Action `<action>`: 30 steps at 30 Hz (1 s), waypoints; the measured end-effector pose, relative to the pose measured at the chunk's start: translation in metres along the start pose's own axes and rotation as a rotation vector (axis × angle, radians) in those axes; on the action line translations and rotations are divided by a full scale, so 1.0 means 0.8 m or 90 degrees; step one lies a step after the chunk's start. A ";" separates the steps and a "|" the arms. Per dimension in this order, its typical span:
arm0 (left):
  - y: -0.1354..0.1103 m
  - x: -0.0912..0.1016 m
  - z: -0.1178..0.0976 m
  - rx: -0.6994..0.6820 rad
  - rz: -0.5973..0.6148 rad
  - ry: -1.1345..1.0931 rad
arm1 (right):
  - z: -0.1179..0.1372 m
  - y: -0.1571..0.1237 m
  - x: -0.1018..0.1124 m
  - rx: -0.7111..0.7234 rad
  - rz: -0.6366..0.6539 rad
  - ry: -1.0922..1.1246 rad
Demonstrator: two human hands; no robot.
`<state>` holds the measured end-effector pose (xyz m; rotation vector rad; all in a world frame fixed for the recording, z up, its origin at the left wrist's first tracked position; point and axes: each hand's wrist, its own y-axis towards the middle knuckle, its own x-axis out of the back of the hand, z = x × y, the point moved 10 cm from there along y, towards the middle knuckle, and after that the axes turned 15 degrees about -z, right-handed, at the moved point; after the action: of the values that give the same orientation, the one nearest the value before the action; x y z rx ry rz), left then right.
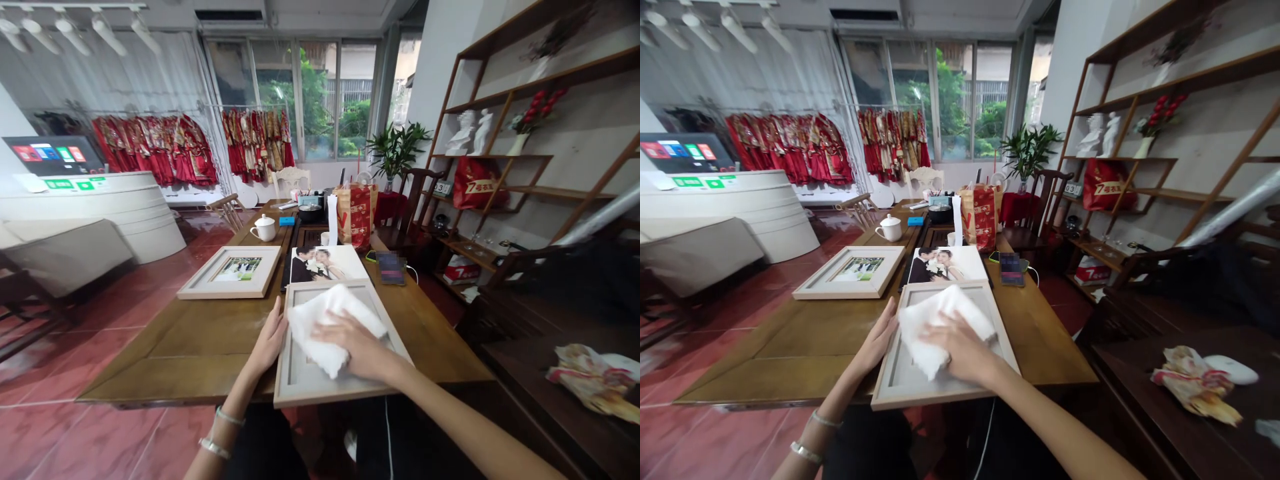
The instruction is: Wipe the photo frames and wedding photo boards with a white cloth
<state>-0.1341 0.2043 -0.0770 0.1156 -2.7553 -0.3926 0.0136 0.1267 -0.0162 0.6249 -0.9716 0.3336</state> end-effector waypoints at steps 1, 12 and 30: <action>0.001 0.001 0.005 0.029 0.000 -0.016 | 0.019 -0.004 0.000 0.040 0.024 0.052; 0.000 0.009 0.004 0.196 -0.052 -0.135 | -0.028 -0.115 0.132 -0.070 -0.178 0.170; -0.034 0.068 0.009 0.300 -0.315 -0.380 | -0.170 -0.135 0.077 -0.383 -0.385 0.342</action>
<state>-0.1865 0.1731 -0.0728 0.9493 -3.3346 0.1503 0.1938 0.1276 -0.0569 0.2262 -0.2995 -0.3176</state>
